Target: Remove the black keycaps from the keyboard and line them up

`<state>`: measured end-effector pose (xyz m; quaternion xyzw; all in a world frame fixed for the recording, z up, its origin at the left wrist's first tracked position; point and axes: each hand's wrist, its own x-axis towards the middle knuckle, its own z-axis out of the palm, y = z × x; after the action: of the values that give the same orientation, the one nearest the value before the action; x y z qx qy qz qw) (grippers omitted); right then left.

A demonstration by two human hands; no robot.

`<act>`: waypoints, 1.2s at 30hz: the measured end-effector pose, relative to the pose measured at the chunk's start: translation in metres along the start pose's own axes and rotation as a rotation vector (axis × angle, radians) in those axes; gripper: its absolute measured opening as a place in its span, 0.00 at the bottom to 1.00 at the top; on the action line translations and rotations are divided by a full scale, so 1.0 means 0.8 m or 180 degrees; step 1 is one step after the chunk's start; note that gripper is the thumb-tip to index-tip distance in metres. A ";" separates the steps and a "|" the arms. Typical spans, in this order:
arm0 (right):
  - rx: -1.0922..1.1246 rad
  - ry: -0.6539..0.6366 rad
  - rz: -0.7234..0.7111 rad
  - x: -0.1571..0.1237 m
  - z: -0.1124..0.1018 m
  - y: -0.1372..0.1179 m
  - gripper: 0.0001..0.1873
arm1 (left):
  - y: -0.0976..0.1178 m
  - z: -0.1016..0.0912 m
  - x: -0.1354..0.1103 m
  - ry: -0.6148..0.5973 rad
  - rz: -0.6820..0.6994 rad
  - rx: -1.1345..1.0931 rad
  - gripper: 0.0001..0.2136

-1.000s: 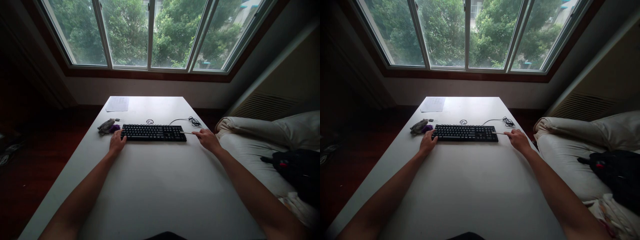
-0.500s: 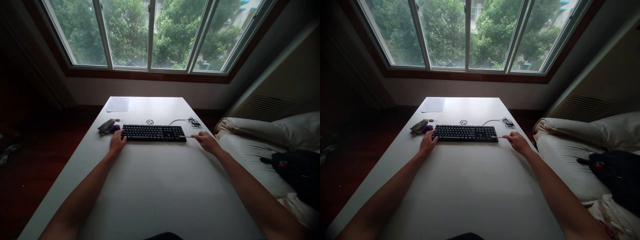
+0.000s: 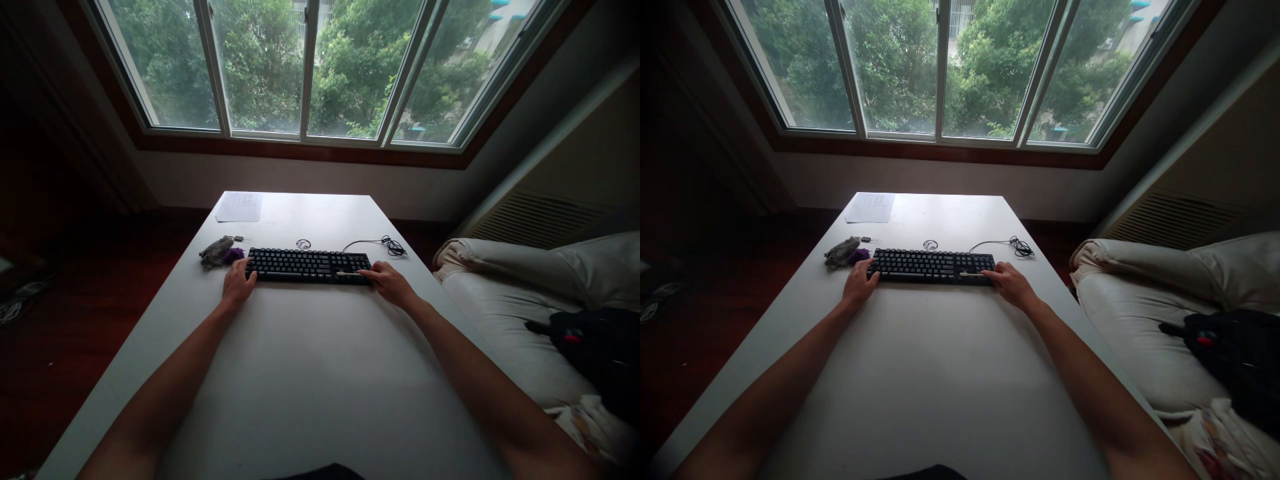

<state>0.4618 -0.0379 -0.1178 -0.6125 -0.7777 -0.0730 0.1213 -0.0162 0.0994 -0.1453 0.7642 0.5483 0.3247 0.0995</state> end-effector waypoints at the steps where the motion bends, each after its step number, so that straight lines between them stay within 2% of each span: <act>1: 0.0015 -0.0004 -0.0030 0.005 0.003 -0.006 0.21 | 0.000 0.000 0.000 0.0002 0.0000 -0.0003 0.22; 6: 0.0083 -0.0004 -0.0188 0.031 0.015 -0.035 0.21 | -0.002 -0.001 0.001 -0.0032 -0.0012 0.0003 0.22; 11: 0.0084 -0.0025 -0.0307 0.059 0.016 -0.072 0.21 | -0.004 0.000 0.001 -0.0010 -0.0012 -0.0009 0.22; 30: 0.0066 -0.0656 -0.0417 0.179 0.017 -0.253 0.27 | -0.003 -0.002 0.001 -0.0023 -0.0058 -0.0054 0.24; 36: 0.0121 -0.0613 -0.0482 0.204 0.030 -0.298 0.27 | -0.004 -0.001 0.002 -0.0010 -0.0026 -0.0006 0.24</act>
<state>0.1922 0.0639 -0.0871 -0.5537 -0.8310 -0.0081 0.0517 -0.0189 0.1018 -0.1457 0.7624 0.5510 0.3236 0.1024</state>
